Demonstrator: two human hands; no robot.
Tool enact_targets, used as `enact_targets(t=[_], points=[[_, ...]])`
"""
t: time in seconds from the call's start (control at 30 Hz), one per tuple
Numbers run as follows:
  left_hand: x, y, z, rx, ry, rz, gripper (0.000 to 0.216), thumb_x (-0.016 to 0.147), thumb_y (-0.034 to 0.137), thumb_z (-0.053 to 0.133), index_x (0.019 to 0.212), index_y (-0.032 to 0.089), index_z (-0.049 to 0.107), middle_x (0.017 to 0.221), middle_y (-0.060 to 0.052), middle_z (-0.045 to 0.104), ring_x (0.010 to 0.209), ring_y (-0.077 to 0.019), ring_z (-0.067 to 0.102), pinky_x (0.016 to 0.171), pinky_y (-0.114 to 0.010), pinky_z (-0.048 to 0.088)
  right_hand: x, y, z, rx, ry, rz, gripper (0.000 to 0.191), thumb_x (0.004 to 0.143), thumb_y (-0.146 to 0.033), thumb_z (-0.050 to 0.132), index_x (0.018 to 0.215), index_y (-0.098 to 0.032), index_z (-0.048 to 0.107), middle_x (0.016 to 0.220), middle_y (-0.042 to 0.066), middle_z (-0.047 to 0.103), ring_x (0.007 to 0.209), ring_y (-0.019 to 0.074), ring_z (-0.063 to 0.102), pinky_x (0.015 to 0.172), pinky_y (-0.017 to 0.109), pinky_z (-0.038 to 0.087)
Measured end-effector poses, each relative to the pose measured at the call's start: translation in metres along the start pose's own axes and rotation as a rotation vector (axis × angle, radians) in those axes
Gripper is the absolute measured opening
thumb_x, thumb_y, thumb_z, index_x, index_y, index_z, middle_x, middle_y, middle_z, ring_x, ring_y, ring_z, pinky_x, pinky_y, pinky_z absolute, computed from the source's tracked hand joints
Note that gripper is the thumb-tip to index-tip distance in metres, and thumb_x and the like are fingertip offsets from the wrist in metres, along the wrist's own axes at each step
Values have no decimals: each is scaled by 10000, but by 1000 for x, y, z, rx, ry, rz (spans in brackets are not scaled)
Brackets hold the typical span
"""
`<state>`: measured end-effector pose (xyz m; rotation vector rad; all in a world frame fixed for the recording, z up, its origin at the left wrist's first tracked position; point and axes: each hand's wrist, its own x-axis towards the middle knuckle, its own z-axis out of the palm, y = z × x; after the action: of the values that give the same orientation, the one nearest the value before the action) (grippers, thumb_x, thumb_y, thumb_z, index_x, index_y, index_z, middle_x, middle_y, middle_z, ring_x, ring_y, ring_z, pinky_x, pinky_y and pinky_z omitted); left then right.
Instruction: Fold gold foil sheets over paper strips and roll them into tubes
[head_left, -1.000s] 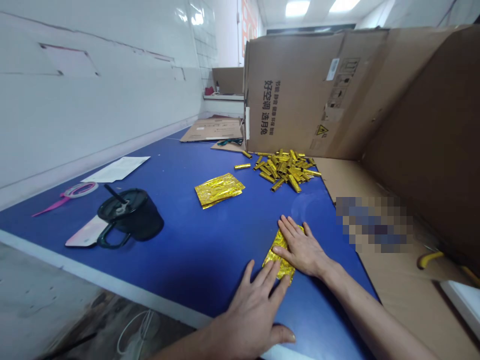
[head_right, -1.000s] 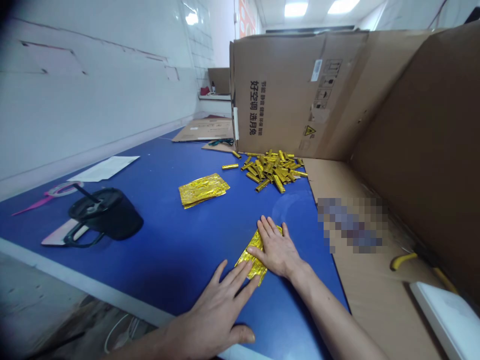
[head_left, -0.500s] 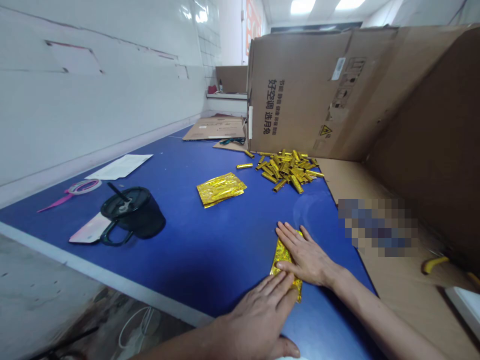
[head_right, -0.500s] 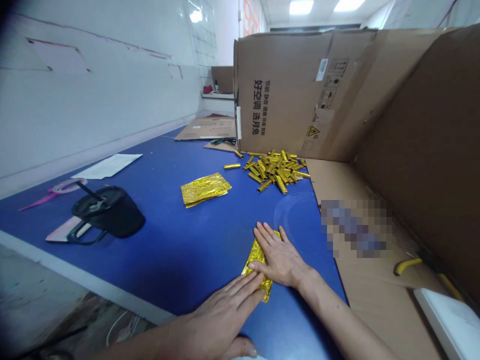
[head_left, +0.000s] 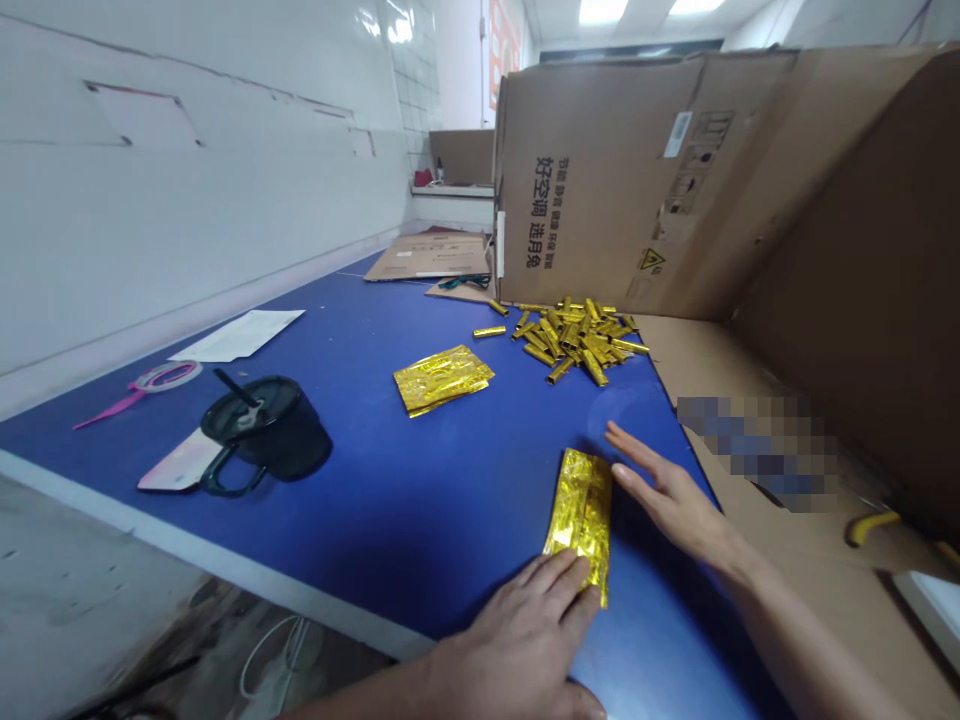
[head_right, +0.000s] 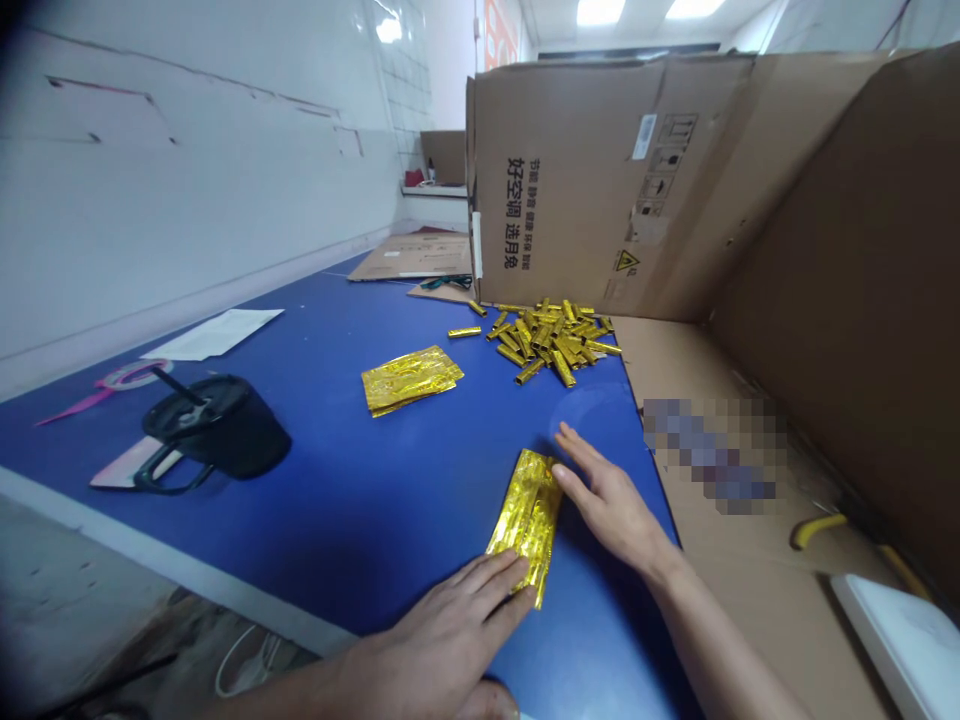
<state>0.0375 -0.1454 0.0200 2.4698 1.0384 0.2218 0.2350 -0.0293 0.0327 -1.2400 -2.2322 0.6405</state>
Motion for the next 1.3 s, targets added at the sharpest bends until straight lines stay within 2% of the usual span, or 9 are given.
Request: enact_targets(t=[0.13, 0.23, 0.37, 0.53, 0.7, 0.83, 1.03, 1.2, 1.3], points=[[2, -1, 3, 1, 6, 0, 740, 742, 600, 418, 1276, 100, 305, 1354, -160, 261, 1259, -241, 187, 1032, -358, 169, -21, -19, 18, -124, -118, -114, 417, 859, -338, 342, 1224, -172, 455, 1306, 78, 401, 1218, 207, 312, 1006, 417, 265], [2, -1, 3, 12, 23, -7, 773, 725, 587, 461, 1299, 111, 260, 1335, -149, 303, 1244, -239, 224, 1029, -350, 185, -30, -30, 35, -211, -276, -189, 439, 860, -307, 343, 1264, -145, 399, 1344, 94, 330, 1236, 203, 270, 1016, 403, 250], [2, -2, 4, 20, 16, -2, 799, 726, 581, 465, 1324, 124, 198, 1351, -147, 270, 1250, -251, 206, 1022, -359, 200, -29, -32, 39, -268, -372, -207, 444, 877, -291, 288, 1295, -151, 341, 1369, 83, 275, 1254, 183, 221, 1024, 398, 227], [1, -4, 6, 32, 1, 1, 751, 731, 562, 474, 1302, 129, 249, 1350, -159, 268, 1252, -260, 202, 1014, -379, 206, -21, -22, 39, -301, -336, -235, 447, 853, -228, 315, 1293, -157, 345, 1366, 78, 286, 1254, 172, 222, 1022, 402, 231], [0, -1, 5, -4, 44, -33, 701, 706, 536, 533, 1255, 151, 330, 1322, -130, 323, 1238, -239, 233, 1012, -354, 220, -20, -16, 44, -387, -241, -204, 504, 830, -273, 373, 1293, -81, 329, 1353, 135, 293, 1253, 190, 220, 1021, 397, 236], [0, -1, -4, -45, 117, -91, 573, 743, 464, 535, 1213, 178, 375, 1295, -66, 370, 1180, -190, 324, 990, -303, 265, -21, -11, 44, -407, -260, -231, 488, 836, -295, 375, 1288, -113, 347, 1360, 112, 283, 1255, 194, 215, 1024, 414, 218], [5, -10, -9, 52, 182, -43, 313, 816, 317, 481, 1101, 191, 452, 1219, -24, 453, 1118, -158, 394, 994, -330, 220, -21, -9, 43, -435, -268, -247, 487, 850, -319, 366, 1311, -177, 302, 1367, 79, 275, 1260, 201, 201, 1018, 467, 182], [8, -20, -8, 110, 168, -31, 272, 837, 231, 433, 1108, 205, 437, 1143, -17, 506, 1062, -152, 440, 958, -345, 246, -21, -11, 42, -441, -280, -242, 478, 853, -312, 359, 1306, -166, 312, 1363, 80, 283, 1260, 197, 202, 1017, 463, 186], [13, -28, -11, 154, 175, -27, 299, 830, 207, 431, 1129, 202, 418, 1167, -36, 490, 1106, -160, 406, 978, -366, 203, -21, -10, 43, -420, -274, -242, 489, 849, -309, 366, 1315, -180, 295, 1365, 75, 283, 1260, 194, 204, 1022, 458, 174]])
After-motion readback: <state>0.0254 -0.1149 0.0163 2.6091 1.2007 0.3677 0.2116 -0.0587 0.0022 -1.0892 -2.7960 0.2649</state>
